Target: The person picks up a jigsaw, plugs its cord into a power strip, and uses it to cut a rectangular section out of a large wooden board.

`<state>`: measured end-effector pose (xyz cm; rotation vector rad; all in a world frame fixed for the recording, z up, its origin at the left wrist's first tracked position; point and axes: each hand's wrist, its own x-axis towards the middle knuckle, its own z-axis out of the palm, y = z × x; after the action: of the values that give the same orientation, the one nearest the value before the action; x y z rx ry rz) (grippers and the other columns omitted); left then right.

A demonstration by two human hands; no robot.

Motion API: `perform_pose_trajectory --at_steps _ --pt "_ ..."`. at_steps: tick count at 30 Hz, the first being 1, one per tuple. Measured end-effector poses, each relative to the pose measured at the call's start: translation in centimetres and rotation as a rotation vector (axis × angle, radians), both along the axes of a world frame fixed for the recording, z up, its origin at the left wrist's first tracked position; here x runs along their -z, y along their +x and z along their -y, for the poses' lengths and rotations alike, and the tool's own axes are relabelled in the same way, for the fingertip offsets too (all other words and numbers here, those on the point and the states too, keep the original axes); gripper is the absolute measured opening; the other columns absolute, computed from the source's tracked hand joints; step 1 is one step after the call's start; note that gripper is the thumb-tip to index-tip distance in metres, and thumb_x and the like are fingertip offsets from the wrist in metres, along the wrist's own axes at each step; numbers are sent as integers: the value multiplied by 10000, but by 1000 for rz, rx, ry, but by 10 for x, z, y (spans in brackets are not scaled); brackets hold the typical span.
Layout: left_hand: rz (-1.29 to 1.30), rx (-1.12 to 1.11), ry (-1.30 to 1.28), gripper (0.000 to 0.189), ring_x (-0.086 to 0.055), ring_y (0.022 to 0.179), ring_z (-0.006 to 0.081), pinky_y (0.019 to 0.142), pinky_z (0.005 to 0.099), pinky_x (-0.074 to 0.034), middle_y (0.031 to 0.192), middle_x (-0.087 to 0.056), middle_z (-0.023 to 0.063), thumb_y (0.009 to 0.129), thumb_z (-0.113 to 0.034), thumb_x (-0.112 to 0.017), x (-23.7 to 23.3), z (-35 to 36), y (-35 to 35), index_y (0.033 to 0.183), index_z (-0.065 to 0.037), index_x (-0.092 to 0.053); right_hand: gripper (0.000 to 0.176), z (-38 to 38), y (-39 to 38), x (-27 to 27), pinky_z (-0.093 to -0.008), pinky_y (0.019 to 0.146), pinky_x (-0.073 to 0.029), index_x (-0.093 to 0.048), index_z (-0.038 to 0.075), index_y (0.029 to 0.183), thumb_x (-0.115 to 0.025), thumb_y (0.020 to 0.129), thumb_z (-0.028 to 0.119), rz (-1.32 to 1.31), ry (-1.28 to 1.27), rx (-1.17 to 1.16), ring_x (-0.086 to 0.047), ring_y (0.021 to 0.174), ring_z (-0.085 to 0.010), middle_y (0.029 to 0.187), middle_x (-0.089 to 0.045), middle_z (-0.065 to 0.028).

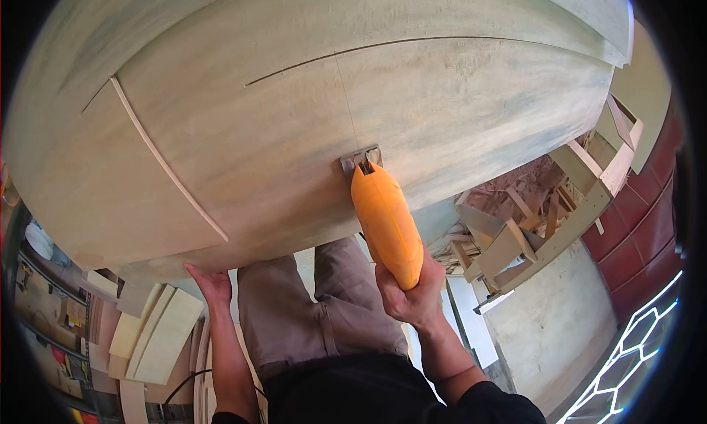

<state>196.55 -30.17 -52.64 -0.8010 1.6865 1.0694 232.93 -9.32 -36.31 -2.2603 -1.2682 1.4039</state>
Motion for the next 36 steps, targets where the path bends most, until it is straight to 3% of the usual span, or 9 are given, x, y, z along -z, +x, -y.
perform_pose_trajectory --at_steps 13,16,36 --pt "7 40 30 799 -438 1332 219 1107 368 -378 1490 -429 39 919 -661 -478 1 4 -2 1485 -113 -340 219 -8 -2 -1 -326 611 -526 -605 37 904 -698 716 98 -9 -7 -13 -655 638 -283 768 -633 -117" --pt "-8 -20 8 733 -451 1317 223 1105 364 -385 1455 -470 42 942 -610 -489 -3 -4 3 1453 -96 -384 221 -8 -2 0 -326 614 -526 -606 37 907 -697 714 98 -15 -13 -11 -655 641 -281 777 -636 -119" --pt "2 -54 10 755 -456 1319 224 1107 359 -387 1473 -455 54 929 -620 -503 3 7 -4 1453 -89 -384 236 -21 -5 0 -319 608 -528 -609 22 925 -712 722 83 -35 1 -10 -662 636 -271 779 -640 -118"
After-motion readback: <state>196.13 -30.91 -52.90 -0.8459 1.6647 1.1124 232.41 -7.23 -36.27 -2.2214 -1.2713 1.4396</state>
